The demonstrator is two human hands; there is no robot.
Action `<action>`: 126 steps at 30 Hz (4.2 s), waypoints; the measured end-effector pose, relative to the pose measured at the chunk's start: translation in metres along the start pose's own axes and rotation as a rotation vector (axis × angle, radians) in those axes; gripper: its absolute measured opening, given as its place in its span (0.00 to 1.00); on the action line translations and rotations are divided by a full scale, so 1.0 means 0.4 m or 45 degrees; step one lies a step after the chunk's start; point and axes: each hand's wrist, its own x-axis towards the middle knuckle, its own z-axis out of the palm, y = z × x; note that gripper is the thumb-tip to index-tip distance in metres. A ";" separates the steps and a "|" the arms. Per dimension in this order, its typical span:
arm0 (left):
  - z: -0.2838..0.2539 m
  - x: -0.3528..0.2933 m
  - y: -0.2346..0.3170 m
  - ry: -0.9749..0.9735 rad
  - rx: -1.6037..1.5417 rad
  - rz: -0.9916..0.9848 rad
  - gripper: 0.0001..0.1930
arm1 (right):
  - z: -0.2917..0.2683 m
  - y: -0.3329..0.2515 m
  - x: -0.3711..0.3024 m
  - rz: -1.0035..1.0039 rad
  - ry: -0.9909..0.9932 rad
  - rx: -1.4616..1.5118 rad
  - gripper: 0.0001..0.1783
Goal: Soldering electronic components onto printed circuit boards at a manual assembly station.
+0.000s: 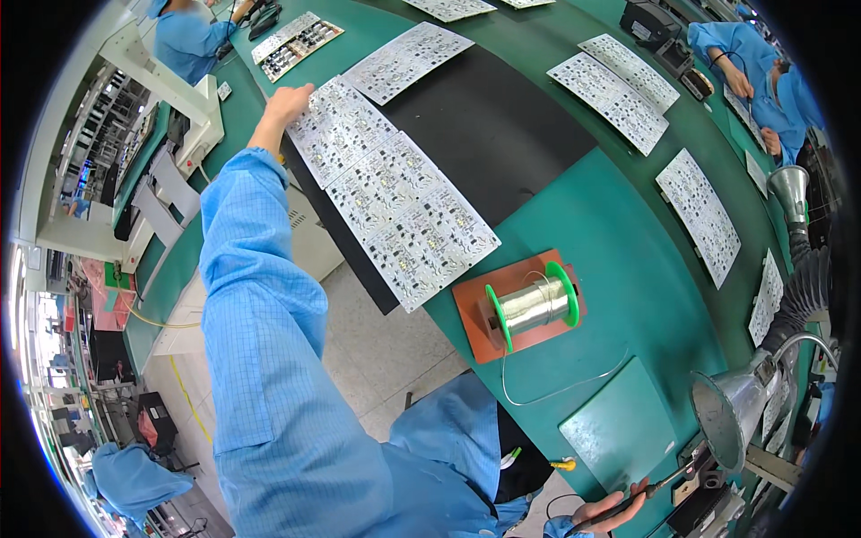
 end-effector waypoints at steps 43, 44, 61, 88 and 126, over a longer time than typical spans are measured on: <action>0.051 0.230 0.018 0.193 0.911 -0.143 0.22 | 0.037 -0.018 -0.016 0.033 -0.106 -0.432 0.24; 0.051 0.239 0.011 0.189 0.919 -0.142 0.22 | 0.031 -0.011 -0.018 0.036 -0.115 -0.432 0.24; 0.069 0.317 -0.080 0.428 0.559 -0.076 0.20 | -0.018 0.018 -0.035 0.138 -0.279 -0.585 0.26; -0.017 0.199 -0.209 0.318 0.325 -0.145 0.33 | -0.053 0.042 -0.028 -0.017 -0.425 -0.210 0.24; -0.188 -0.437 0.046 0.572 -1.841 0.260 0.11 | -0.087 0.051 -0.026 -0.198 -0.292 0.007 0.23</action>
